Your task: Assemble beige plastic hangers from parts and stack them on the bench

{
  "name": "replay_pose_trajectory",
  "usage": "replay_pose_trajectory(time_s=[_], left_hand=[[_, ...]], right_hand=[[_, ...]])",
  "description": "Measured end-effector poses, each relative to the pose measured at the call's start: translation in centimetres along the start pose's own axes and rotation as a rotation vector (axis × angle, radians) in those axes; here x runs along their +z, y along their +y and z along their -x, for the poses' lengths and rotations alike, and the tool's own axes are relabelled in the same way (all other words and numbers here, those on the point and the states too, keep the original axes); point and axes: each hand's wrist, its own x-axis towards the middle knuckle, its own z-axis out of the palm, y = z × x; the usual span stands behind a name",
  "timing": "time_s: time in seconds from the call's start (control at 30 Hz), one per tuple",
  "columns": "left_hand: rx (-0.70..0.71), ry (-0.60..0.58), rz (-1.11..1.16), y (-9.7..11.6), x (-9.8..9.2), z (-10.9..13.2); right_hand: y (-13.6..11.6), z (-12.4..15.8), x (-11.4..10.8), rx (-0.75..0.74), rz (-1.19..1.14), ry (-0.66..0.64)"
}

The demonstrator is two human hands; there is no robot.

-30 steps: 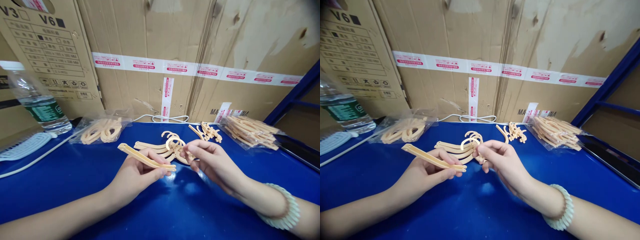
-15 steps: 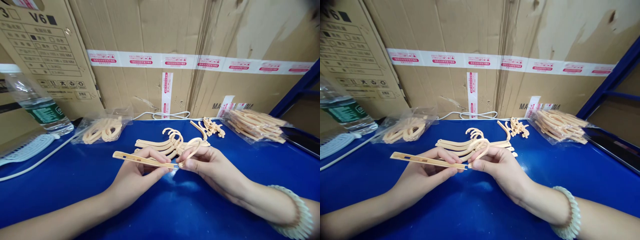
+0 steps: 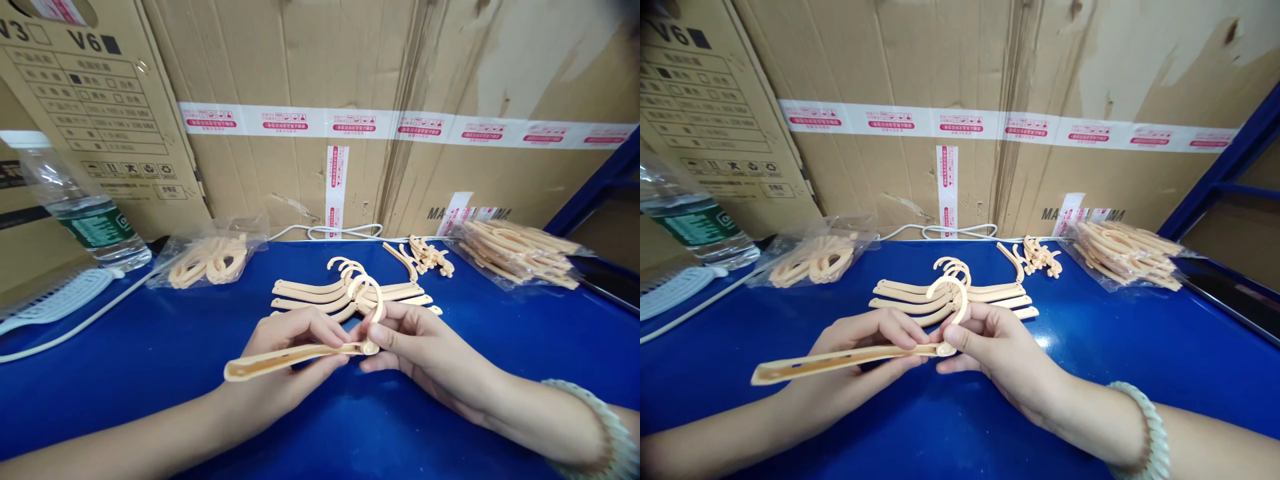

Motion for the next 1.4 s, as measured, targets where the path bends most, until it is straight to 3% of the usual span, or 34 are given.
replay_pose_trajectory(time_s=[0.5, 0.9, 1.2, 1.4], left_hand=[[-0.047, -0.084, 0.033, -0.6, 0.3, 0.3], [-0.273, -0.046, -0.023, 0.0, 0.2, 0.3], [-0.471, 0.008, 0.414, -0.2, 0.4, -0.3], [-0.515, -0.124, 0.502, -0.4, 0.5, -0.1]], right_hand=[[0.3, 0.1, 0.4, -0.17, 0.313, 0.101], [0.3, 0.4, 1.1, -0.322, 0.481, 0.118], [-0.2, 0.4, 0.8, -0.325, 0.474, 0.092], [0.1, 0.3, 1.3, -0.243, 0.391, 0.025]])
